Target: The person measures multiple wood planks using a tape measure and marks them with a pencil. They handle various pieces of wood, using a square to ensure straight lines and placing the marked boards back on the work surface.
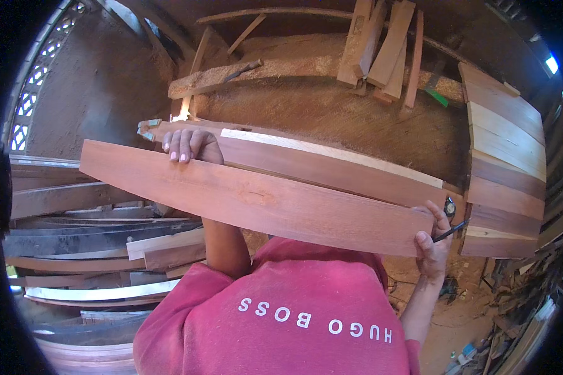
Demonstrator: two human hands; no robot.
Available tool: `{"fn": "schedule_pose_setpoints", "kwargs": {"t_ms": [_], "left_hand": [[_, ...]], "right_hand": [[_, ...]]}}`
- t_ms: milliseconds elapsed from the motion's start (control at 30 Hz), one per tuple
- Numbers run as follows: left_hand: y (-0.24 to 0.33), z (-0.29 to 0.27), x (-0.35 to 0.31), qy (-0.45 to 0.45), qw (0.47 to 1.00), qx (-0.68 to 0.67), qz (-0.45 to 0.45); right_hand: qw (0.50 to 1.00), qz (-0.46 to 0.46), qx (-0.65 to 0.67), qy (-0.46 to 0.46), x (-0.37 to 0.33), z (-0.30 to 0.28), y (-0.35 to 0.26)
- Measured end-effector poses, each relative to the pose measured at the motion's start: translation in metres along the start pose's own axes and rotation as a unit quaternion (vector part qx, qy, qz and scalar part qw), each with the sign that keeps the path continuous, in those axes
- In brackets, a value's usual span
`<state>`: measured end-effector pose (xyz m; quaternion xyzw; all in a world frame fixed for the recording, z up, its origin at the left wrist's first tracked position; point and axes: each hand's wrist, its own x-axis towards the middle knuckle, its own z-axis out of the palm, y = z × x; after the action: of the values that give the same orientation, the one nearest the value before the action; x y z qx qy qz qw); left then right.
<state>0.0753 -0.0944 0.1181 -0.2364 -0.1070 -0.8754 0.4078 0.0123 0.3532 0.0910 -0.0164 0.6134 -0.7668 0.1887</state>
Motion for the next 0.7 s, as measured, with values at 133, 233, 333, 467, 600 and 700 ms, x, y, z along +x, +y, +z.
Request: {"fn": "schedule_pose_setpoints", "kwargs": {"t_ms": [133,233,333,467,600,700], "left_hand": [[0.002,-0.003,-0.003,0.008,1.000,0.014,0.011],[0.003,-0.005,-0.003,0.020,1.000,0.011,0.017],[0.007,-0.011,-0.004,0.021,1.000,0.008,0.018],[0.013,-0.017,-0.012,0.016,0.996,0.082,0.011],[0.020,-0.032,-0.027,0.074,0.985,0.153,0.014],[0.024,-0.019,-0.031,0.159,0.966,0.201,0.008]], "right_hand": [[1.000,-0.004,-0.011,-0.006,0.006,0.002,0.000],[1.000,-0.010,-0.020,-0.007,0.005,0.002,0.000],[0.999,-0.016,-0.035,-0.025,0.007,0.001,0.002],[1.000,-0.011,0.014,0.014,0.009,0.008,0.003],[0.994,-0.010,0.109,-0.028,0.011,0.002,0.006],[0.999,-0.047,-0.003,-0.004,0.010,-0.012,0.022]]}}
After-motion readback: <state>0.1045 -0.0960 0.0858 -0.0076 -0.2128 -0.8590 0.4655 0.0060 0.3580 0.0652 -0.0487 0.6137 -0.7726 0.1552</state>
